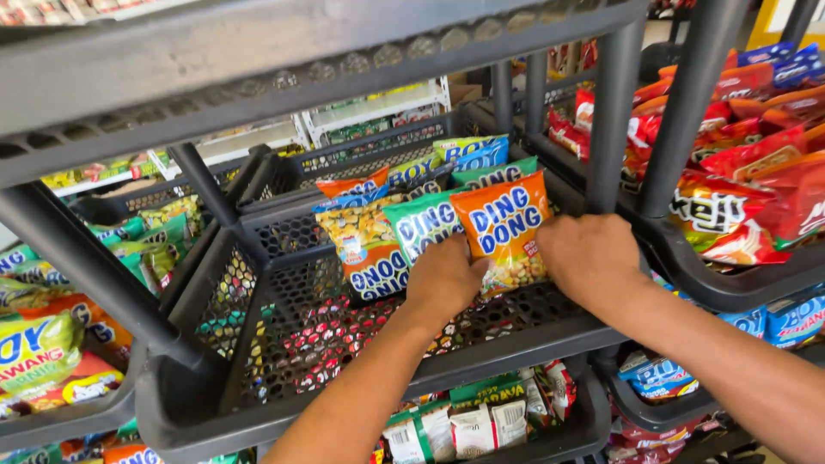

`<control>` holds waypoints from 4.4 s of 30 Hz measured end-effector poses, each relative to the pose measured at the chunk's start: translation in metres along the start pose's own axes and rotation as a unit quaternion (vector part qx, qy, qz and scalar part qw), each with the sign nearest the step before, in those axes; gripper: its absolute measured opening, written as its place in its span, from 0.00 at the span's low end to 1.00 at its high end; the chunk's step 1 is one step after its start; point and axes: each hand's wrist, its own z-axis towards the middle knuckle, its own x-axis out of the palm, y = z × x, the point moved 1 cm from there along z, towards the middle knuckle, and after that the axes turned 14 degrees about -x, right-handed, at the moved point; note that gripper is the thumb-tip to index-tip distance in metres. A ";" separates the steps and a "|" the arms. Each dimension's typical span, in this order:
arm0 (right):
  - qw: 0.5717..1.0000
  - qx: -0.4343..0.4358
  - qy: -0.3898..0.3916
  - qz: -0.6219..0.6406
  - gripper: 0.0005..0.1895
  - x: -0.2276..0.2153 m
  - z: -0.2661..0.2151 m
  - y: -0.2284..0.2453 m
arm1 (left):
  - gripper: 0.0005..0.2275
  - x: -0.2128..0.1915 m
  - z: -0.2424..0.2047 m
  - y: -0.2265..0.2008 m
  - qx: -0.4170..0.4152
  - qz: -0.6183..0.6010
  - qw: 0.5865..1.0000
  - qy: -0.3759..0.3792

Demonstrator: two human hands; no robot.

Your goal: Stock and organize snack bags on display shelves while picking up scattered bags from the floor.

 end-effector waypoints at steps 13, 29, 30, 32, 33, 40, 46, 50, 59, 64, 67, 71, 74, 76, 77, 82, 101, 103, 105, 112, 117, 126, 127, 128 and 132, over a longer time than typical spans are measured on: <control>0.986 -0.104 0.033 0.123 0.19 -0.003 -0.002 0.006 | 0.25 0.018 0.009 0.021 -0.035 -0.224 0.970 0.093; 0.911 -0.180 -0.291 0.231 0.10 -0.030 -0.035 0.021 | 0.17 -0.047 -0.086 0.061 0.066 -0.182 0.975 0.112; 0.878 -0.199 -0.350 0.258 0.07 -0.034 -0.041 0.025 | 0.16 -0.056 -0.099 0.065 0.099 -0.152 0.978 0.100; 0.857 -0.236 -0.367 0.272 0.05 -0.044 -0.053 0.049 | 0.15 -0.063 -0.120 0.080 0.120 -0.184 0.973 0.065; 0.837 -0.270 -0.382 0.286 0.04 -0.048 -0.061 0.060 | 0.16 -0.066 -0.131 0.087 0.143 -0.215 0.966 0.033; 0.759 -0.372 -0.458 0.276 0.06 -0.071 -0.081 0.131 | 0.09 -0.074 -0.228 0.123 0.203 -0.237 0.934 -0.172; 0.702 -0.447 -0.441 0.335 0.06 -0.056 -0.091 0.209 | 0.07 -0.031 -0.295 0.202 0.152 -0.219 0.941 -0.208; 0.634 -0.475 -0.397 0.463 0.06 -0.030 -0.108 0.280 | 0.07 0.085 -0.319 0.340 -0.112 -0.390 0.892 -0.199; 0.544 -0.481 -0.083 0.682 0.13 0.069 -0.162 0.477 | 0.13 0.409 -0.483 0.613 -0.297 -0.463 0.810 -0.205; 0.554 -0.462 0.068 0.690 0.17 0.128 -0.195 0.557 | 0.15 0.406 -0.543 0.568 -0.144 -0.350 0.869 -0.319; 0.552 -0.474 0.133 0.673 0.15 0.164 -0.201 0.586 | 0.12 0.396 -0.536 0.553 -0.478 -0.444 0.729 -0.205; 0.538 -0.451 0.177 0.690 0.12 0.234 -0.218 0.628 | 0.14 0.419 -0.540 0.538 -0.539 -0.323 0.766 -0.136; 0.563 -0.423 0.215 0.677 0.11 0.285 -0.230 0.646 | 0.15 0.421 -0.537 0.528 -0.507 -0.356 0.776 -0.121; 0.578 -0.420 0.240 0.658 0.11 0.314 -0.239 0.650 | 0.14 0.415 -0.534 0.522 -0.496 -0.368 0.777 -0.122; 0.609 -0.428 0.259 0.616 0.11 0.325 -0.242 0.652 | 0.14 0.408 -0.531 0.519 -0.520 -0.355 0.769 -0.112; 0.569 -0.386 0.271 0.674 0.12 0.326 -0.248 0.660 | 0.14 0.397 -0.527 0.512 -0.588 -0.337 0.727 -0.110; 0.536 -0.363 0.527 0.551 0.13 0.348 -0.286 0.695 | 0.17 0.376 -0.519 0.492 -0.654 -0.381 0.649 0.076; 0.538 -0.353 0.525 0.557 0.13 0.345 -0.281 0.700 | 0.17 0.373 -0.517 0.495 -0.656 -0.391 0.641 0.078; 0.527 -0.368 0.494 0.585 0.12 0.345 -0.278 0.700 | 0.17 0.378 -0.514 0.496 -0.661 -0.407 0.627 0.065; 0.581 -0.370 0.481 0.542 0.11 0.382 -0.292 0.727 | 0.17 0.422 -0.507 0.510 -0.709 -0.431 0.556 0.042; 0.655 -0.372 0.380 0.537 0.09 0.437 -0.261 0.789 | 0.17 0.395 -0.489 0.520 -0.709 -0.479 0.517 -0.028; 0.675 -0.470 0.288 0.490 0.25 0.466 -0.192 0.905 | 0.14 0.392 -0.466 0.501 -0.670 -0.511 0.539 0.000; 0.673 -0.471 0.293 0.489 0.25 0.469 -0.195 0.910 | 0.14 0.393 -0.465 0.498 -0.673 -0.511 0.535 0.001; 0.693 -0.529 0.246 0.423 0.28 0.472 -0.196 0.918 | 0.13 0.394 -0.464 0.496 -0.671 -0.518 0.530 0.001; 0.729 -0.618 0.136 0.259 0.33 0.529 -0.206 0.923 | 0.12 0.383 -0.464 0.502 -0.667 -0.526 0.528 0.002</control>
